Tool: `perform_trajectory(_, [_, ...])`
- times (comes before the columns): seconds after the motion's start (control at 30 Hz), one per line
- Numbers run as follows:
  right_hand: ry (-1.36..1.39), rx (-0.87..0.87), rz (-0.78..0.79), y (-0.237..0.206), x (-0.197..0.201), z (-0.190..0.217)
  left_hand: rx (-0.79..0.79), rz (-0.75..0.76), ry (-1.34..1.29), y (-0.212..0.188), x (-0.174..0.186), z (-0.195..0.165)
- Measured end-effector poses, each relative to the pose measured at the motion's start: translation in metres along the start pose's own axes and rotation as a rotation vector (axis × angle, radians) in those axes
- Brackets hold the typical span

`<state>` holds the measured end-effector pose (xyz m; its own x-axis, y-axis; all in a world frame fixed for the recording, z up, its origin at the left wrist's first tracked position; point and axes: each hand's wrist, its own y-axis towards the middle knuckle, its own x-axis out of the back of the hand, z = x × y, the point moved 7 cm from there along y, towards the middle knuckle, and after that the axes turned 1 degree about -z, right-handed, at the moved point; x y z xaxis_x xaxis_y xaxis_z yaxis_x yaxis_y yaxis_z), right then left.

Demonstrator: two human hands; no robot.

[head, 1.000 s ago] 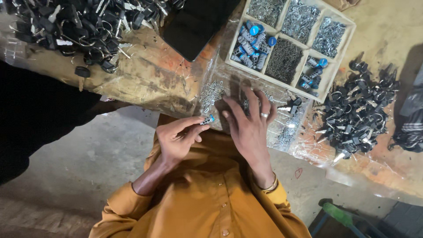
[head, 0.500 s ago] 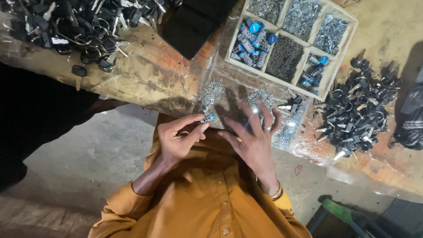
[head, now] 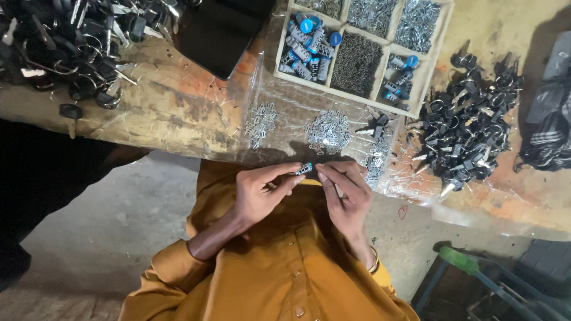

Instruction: The person assembles small lock cylinders at a workbench. They pick tiny pins and springs from a compartment tray, insert them into a cylinder body held in their hands, and place finished cylinders into a box, repeating the assembly cycle. They briefly touch a phone on the bench before resuming assembly.

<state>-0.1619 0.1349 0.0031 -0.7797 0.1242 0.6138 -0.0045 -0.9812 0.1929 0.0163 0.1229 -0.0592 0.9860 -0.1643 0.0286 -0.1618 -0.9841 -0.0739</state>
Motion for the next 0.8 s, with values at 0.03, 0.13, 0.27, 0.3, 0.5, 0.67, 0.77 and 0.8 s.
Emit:
perform_trajectory(0.03, [0.109, -0.094, -0.017, -0.003, -0.001, -0.007, -0.007, 0.006, 0.012, 0.000, -0.001, 0.000])
perform_trajectory(0.13, [0.344, -0.272, -0.054, -0.010, -0.008, -0.020, -0.025, 0.014, 0.032, -0.001, -0.001, 0.001])
perform_trajectory(0.27, [0.324, -0.264, -0.054, -0.011, -0.012, -0.017, -0.071, 0.008, 0.057, -0.004, -0.001, 0.002])
perform_trajectory(0.3, [0.298, -0.272, -0.049, -0.010, -0.012, -0.017, -0.086, 0.009, 0.075, -0.004, -0.001, 0.002])
perform_trajectory(0.5, [-0.219, 0.008, 0.149, 0.005, -0.006, -0.001, -0.414, -0.005, 0.263, -0.004, 0.002, -0.016])
perform_trajectory(0.67, [-0.358, 0.059, 0.077, 0.011, 0.008, 0.007, -0.028, 0.029, -0.028, -0.002, 0.012, 0.000])
perform_trajectory(0.77, [-0.425, 0.173, 0.060, 0.008, 0.010, 0.015, 0.070, -0.008, -0.123, -0.002, 0.017, 0.003])
perform_trajectory(0.8, [-0.395, 0.174, 0.075, 0.006, 0.010, 0.013, 0.097, -0.020, -0.147, -0.001, 0.018, 0.005])
